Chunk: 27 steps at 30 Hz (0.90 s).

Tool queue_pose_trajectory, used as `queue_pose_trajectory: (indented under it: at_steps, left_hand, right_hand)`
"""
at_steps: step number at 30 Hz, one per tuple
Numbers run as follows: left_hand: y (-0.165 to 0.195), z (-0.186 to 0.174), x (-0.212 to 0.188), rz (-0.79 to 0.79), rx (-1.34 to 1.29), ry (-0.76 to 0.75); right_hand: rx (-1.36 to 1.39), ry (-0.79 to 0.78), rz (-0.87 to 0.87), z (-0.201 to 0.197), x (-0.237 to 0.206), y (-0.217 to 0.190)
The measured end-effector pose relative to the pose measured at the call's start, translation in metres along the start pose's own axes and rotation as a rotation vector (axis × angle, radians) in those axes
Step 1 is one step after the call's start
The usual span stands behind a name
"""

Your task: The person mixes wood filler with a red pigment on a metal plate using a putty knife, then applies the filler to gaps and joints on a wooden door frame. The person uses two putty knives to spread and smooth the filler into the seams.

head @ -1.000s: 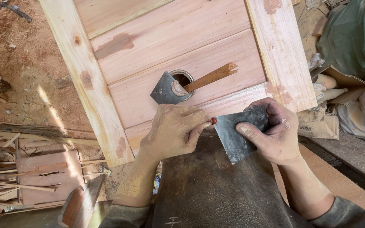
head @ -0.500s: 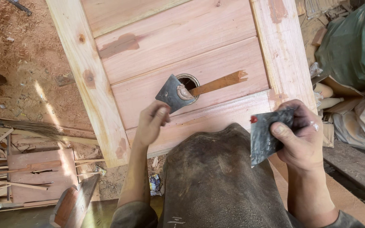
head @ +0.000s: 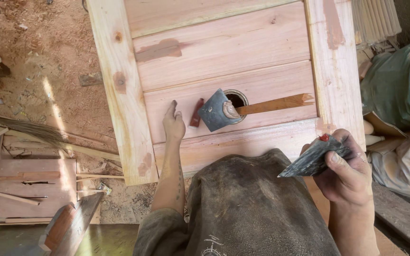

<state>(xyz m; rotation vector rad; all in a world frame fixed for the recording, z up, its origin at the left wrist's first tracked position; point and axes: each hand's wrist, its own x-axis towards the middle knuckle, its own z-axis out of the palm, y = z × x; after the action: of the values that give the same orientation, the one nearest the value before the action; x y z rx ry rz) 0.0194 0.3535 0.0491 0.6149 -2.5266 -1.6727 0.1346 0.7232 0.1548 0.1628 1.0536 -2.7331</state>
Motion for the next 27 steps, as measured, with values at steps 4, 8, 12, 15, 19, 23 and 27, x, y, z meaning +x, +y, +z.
queue_pose_trajectory:
  at_steps: [4, 8, 12, 15, 19, 23, 27]
  left_hand:
    - [0.002, -0.005, -0.017, -0.215, -0.046, -0.004]
    - [0.006, 0.011, -0.040, -0.470, -0.435, -0.387]
    - [0.005, 0.026, -0.043, -0.401, -0.679, -0.357]
    - [-0.002, 0.029, -0.043, -0.393, -0.884, -0.324]
    - [-0.012, 0.015, -0.050, -0.397, -1.141, -0.279]
    - [-0.011, 0.002, -0.063, -0.359, -1.341, -0.269]
    - [0.018, -0.006, -0.082, -0.422, -1.610, -0.236]
  right_hand:
    - [0.125, -0.074, 0.053, 0.008, 0.011, 0.008]
    - [0.277, -0.131, 0.088, 0.022, 0.022, 0.014]
    - [0.468, -0.337, 0.219, 0.040, 0.028, 0.020]
    - [0.432, -0.306, 0.232, 0.051, 0.025, 0.024]
    - [0.281, -0.247, 0.188, 0.057, 0.019, 0.025]
    - [-0.066, -0.151, 0.052, 0.060, 0.018, 0.023]
    - [-0.402, -0.065, -0.162, 0.074, 0.023, 0.031]
